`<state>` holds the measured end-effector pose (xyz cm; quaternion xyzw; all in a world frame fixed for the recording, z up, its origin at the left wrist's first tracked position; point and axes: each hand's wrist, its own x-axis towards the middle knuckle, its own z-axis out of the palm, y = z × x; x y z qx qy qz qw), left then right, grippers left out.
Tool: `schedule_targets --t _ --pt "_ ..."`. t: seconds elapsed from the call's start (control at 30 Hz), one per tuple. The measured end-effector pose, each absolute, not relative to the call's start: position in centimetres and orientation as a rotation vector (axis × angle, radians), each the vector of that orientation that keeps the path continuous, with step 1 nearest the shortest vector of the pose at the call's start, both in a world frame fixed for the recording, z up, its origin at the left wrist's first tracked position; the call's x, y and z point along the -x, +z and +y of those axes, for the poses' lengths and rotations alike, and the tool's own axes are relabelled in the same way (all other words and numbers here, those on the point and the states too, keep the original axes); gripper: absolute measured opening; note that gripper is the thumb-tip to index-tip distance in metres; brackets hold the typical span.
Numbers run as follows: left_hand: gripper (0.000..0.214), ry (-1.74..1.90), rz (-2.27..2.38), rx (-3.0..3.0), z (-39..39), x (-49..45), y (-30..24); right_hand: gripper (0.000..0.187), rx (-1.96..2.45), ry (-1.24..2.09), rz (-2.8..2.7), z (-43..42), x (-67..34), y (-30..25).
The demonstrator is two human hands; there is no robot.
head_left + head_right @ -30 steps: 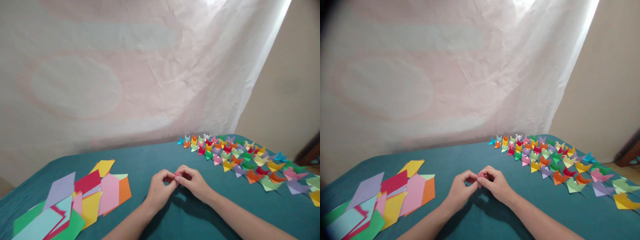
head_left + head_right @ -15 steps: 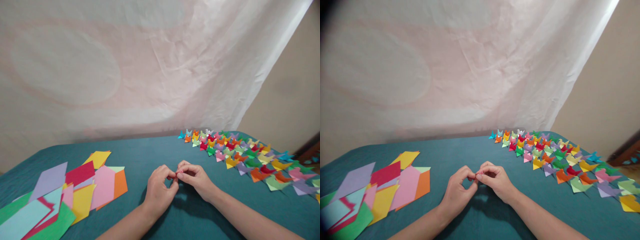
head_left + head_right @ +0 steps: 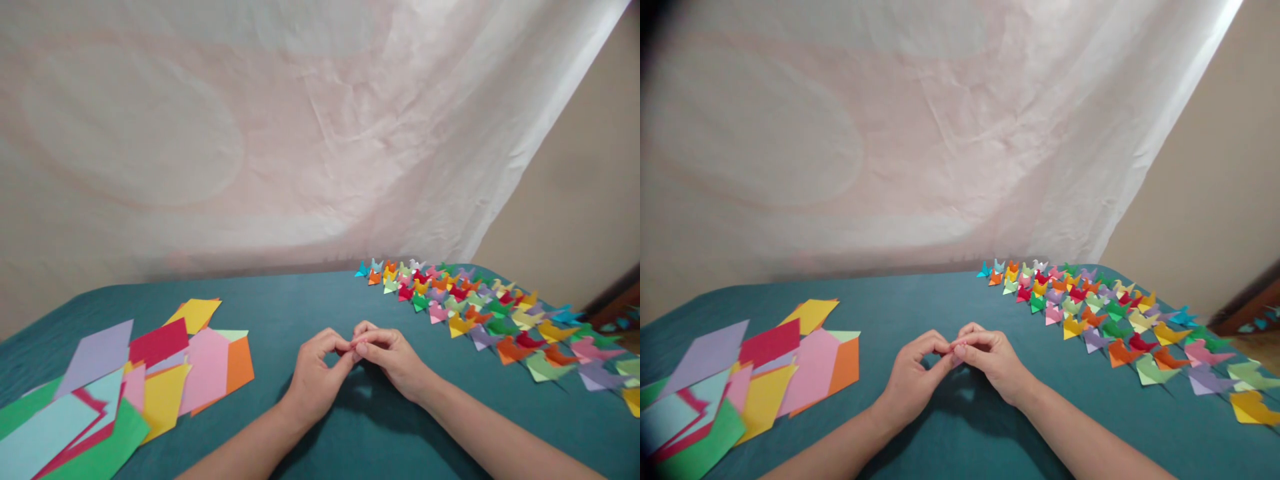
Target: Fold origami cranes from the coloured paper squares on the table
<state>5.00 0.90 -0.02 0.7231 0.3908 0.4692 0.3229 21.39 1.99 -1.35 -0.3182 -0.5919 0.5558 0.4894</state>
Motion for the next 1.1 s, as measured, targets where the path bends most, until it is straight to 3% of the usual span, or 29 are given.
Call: schedule_targets --t 0.5,1.1 --pt "0.017 1.218 1.253 -2.34 0.41 -4.51 0.51 0.015 0.795 1.182 -1.376 1.53 -20.69 -1.14" --pt "0.015 1.19 1.222 -2.371 0.5 -4.47 0.28 0.015 0.797 1.194 -1.33 1.48 -20.76 -1.4"
